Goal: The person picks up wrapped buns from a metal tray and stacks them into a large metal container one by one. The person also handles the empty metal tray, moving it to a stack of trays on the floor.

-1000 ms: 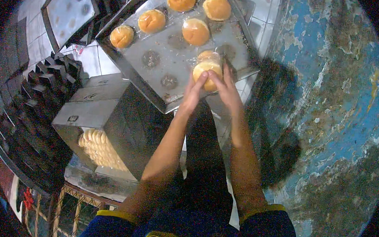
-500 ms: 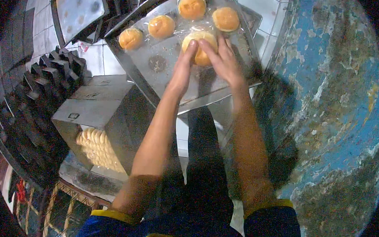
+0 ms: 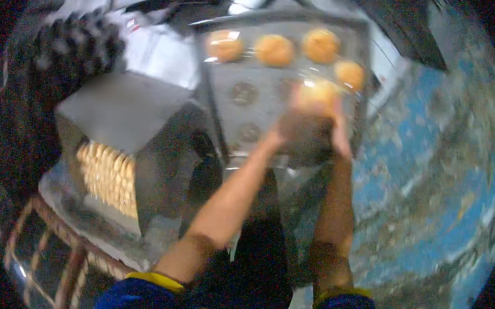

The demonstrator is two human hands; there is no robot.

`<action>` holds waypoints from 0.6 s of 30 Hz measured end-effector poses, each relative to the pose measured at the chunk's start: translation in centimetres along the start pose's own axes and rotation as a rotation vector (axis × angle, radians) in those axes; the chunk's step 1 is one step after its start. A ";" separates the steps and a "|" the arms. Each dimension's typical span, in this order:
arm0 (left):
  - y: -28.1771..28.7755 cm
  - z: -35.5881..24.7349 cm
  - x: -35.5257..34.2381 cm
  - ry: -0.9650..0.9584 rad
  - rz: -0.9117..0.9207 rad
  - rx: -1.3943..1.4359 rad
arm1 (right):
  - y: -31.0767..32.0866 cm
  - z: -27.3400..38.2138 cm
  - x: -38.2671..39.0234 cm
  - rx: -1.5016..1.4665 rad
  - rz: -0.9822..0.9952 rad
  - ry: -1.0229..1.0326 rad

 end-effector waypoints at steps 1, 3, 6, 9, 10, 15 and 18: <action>-1.2 -1.0 0.3 -0.271 -0.063 -0.262 | 2.3 -0.5 -0.6 0.057 -0.063 0.083; -3.1 -2.1 2.0 -0.500 -0.187 -0.508 | 6.7 -0.4 -0.7 0.129 -0.177 0.196; -1.2 -1.8 8.9 -0.425 -0.207 -0.497 | 7.3 1.9 3.9 0.146 -0.176 0.120; 0.5 -1.7 18.7 -0.364 -0.103 -0.299 | -3.2 4.1 12.9 0.228 -0.019 0.081; 1.7 -3.6 23.7 -0.410 -0.086 -0.215 | -5.5 5.0 15.5 0.278 0.098 0.093; 13.6 -14.2 49.2 -0.879 -0.352 -0.176 | -41.8 6.4 22.1 0.472 0.816 0.268; 26.9 -17.7 58.7 -0.950 -0.665 -0.059 | -62.3 1.3 25.5 0.413 1.200 0.377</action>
Point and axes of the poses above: each hand's wrist, its own x-axis away from the middle knuckle, its own y-axis out of the back of the hand, z = x × y, the point moved 6 cm from there along -x, towards the middle knuckle, and after that the axes turned 14 degrees about y, right-handed, at the moved point
